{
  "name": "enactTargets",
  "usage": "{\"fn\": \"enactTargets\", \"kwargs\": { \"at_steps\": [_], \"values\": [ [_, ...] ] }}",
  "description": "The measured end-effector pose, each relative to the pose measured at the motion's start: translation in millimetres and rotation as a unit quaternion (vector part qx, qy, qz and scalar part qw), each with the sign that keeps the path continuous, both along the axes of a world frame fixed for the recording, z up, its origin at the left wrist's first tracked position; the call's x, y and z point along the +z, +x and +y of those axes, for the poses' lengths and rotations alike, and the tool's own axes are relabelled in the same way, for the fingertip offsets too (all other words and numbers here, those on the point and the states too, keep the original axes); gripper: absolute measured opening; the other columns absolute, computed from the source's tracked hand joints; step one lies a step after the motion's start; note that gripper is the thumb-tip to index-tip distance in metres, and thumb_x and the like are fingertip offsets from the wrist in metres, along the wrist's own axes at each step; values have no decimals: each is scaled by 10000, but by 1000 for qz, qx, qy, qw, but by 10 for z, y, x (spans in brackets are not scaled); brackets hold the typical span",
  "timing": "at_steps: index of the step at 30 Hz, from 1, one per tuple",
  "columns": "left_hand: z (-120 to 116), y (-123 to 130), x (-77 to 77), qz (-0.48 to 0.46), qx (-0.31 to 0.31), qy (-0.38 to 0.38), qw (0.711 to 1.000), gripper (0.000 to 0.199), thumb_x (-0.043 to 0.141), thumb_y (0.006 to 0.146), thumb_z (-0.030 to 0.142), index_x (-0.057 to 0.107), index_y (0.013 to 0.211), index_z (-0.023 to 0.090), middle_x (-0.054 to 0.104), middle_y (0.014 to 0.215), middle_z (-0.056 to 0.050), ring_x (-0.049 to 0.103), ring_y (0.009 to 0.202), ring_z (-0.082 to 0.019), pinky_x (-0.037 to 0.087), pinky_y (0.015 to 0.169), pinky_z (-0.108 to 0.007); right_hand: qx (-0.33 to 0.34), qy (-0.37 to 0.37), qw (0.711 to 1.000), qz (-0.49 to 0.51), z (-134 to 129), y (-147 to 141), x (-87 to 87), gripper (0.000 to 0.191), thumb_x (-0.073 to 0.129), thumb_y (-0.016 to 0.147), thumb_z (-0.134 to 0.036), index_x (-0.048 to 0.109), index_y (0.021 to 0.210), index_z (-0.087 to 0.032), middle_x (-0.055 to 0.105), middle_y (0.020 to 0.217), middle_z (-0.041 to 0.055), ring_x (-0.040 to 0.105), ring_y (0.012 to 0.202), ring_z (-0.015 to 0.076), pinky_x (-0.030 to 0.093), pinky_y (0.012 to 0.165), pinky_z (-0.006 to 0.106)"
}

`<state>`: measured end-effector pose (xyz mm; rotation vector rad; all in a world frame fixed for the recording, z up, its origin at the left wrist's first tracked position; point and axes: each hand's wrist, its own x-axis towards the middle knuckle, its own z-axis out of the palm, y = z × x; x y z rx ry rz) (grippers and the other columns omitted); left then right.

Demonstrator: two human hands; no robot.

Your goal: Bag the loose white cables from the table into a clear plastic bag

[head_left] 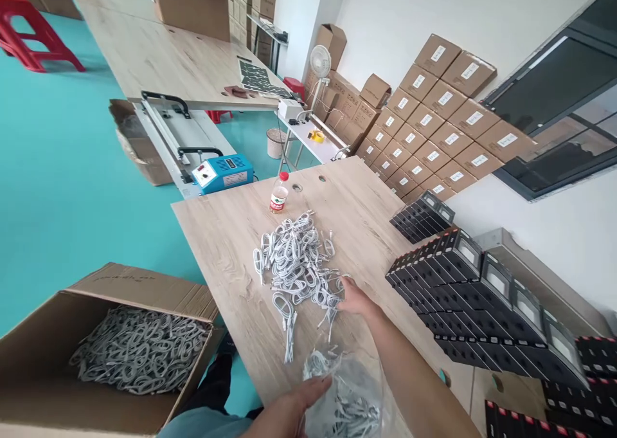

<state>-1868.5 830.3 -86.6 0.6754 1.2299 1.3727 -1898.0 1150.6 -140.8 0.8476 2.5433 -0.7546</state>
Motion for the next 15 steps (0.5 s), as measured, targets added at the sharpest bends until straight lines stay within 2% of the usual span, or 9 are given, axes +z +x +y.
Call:
{"fn": "enactTargets", "kwargs": {
  "at_steps": [2,5,9,12,15],
  "values": [
    [-73,-12,-31,9,19,-8,1000,652,635,845,248,504,1482,281,442,1571,-44,426,1431,-311,289,1227,-476,9,18,1000,-11,-28,-37,-321,726,727,598,-27,580,1294,-172,566,1376,163,591,1213,287,460,989,362],
    [-110,-75,40,39,34,-41,998,691,638,787,163,534,1462,269,475,1549,-55,451,1413,-311,292,1229,-466,27,50,998,-5,-34,90,-526,514,610,704,-12,638,1184,-195,646,1209,110,639,1091,241,453,946,338],
    [0,-162,240,36,20,-41,998,691,603,774,120,547,1451,252,501,1529,-51,481,1390,-303,331,1212,-441,37,71,996,25,49,327,-464,316,555,753,-24,690,998,-171,680,1072,96,650,991,212,454,901,291],
    [98,-172,336,14,6,-28,999,657,615,798,158,549,1449,220,524,1508,-61,493,1378,-305,337,1210,-430,9,96,994,60,155,483,-317,195,530,787,-71,678,884,-154,674,1070,119,641,980,221,454,894,291],
    [154,-161,400,-7,-10,-37,999,642,602,810,172,547,1450,195,545,1488,-67,478,1390,-305,346,1202,-420,-25,101,991,84,267,636,-144,162,489,861,-170,651,848,-161,689,922,89,641,867,216,467,815,288]
  ]
}}
